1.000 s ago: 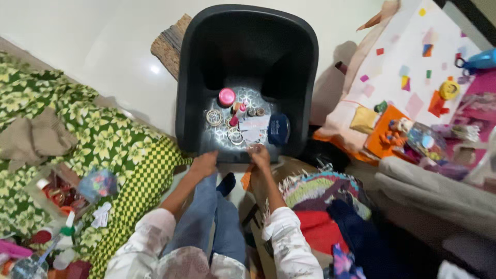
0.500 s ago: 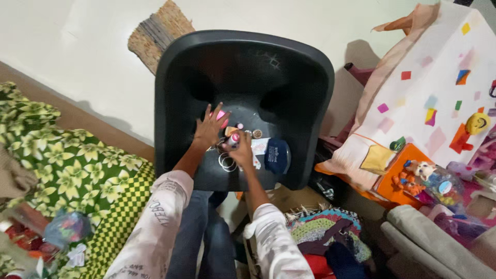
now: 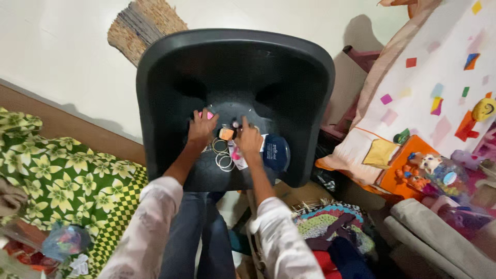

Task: The person wipes a shelf with a cloth, then places a black mat and a yellow basket on it. They arrange a framed photo, a red tray, and various small bottles and containers on the shelf, organizing them into the baskets and tray.

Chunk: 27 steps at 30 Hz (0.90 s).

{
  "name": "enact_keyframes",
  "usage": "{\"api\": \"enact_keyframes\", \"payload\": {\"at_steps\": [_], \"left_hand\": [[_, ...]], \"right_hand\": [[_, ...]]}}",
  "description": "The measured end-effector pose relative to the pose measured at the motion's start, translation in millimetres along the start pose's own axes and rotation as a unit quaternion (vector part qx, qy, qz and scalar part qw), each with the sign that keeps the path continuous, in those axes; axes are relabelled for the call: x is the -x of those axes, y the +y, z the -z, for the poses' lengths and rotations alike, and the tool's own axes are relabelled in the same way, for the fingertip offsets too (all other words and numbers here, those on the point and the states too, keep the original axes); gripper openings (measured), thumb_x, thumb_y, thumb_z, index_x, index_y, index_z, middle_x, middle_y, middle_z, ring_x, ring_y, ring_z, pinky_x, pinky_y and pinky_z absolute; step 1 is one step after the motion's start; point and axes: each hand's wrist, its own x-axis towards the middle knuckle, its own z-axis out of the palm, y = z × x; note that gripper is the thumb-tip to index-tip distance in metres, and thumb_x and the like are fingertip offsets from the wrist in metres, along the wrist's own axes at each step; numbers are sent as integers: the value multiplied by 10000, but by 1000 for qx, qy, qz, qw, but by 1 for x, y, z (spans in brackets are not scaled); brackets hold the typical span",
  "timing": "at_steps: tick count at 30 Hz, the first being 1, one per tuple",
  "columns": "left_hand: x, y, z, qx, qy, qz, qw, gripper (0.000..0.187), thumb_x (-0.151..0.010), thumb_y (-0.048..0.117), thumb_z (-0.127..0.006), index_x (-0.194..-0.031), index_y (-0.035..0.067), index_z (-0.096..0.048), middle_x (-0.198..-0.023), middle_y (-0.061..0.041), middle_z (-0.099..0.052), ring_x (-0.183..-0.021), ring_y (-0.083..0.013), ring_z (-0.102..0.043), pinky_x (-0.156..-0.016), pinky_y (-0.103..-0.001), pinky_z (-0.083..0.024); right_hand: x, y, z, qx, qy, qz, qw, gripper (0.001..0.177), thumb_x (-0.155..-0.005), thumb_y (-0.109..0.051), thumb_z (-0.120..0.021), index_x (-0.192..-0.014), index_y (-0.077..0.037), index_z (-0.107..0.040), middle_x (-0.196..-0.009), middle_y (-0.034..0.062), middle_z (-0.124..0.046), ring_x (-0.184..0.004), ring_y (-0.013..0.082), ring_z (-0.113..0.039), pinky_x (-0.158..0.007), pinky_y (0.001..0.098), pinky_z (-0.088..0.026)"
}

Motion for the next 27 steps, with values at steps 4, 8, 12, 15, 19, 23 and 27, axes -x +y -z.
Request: {"api": "enact_keyframes", "payload": {"at_steps": [4,8,12,15,19,23,27], "left_hand": [[24,6,22,67,66,24,995,603,-739,60,-757,-1307,203,-611,-1351,-189,-512,-1204,-459,-493,-935,-518,-534],[66,19,56,128,27,64,989,575,-811,85,-719,-1360,182,-577,-1358,-193,-513,-1230,-472,-490,-972,-511,-535],[136,36,109,157,87,42,983,662,-711,80,-747,-1341,186,-576,-1408,-197,-484,-1224,-521,-447,-986,-547,-487],[166,47,144,121,48,34,991,698,-686,95,-763,-1349,199,-573,-1408,-196,-469,-1235,-505,-443,-992,-536,-488],[216,75,182,104,18,-13,994,657,-731,130,-772,-1351,211,-572,-1390,-154,-496,-1231,-431,-487,-921,-498,-556],[260,122,217,25,-121,-34,992,718,-697,259,-845,-1370,305,-598,-1277,-124,-504,-1222,-387,-496,-845,-490,-599],[309,178,247,-29,-147,-154,977,795,-620,288,-882,-1367,322,-612,-1319,-101,-492,-1229,-372,-476,-861,-487,-591]], "right_hand": [[-37,16,-27,106,-97,141,980,437,-765,-202,-742,-1193,-236,-657,-1057,144,-709,-864,358,-740,-690,472,-588],[-49,33,-57,102,-32,203,973,222,-900,-221,-694,-1116,-270,-693,-1126,94,-730,-842,342,-744,-696,484,-584],[-17,48,-54,52,55,176,982,236,-884,-226,-669,-1111,-162,-695,-1075,111,-728,-784,361,-722,-667,493,-573],[21,52,-17,44,88,101,990,315,-836,-209,-637,-1117,-82,-699,-1010,146,-712,-762,373,-707,-626,493,-565],[127,45,48,-12,52,-10,999,248,-991,-305,-563,-968,-104,-707,-942,166,-698,-764,369,-707,-637,518,-539],[277,14,118,-91,138,-55,985,283,-957,-316,-563,-999,-75,-707,-927,185,-688,-770,414,-685,-673,536,-546],[416,-21,183,-160,141,-172,962,298,-945,-316,-612,-1093,-75,-706,-968,205,-683,-760,464,-669,-664,567,-526]]}}
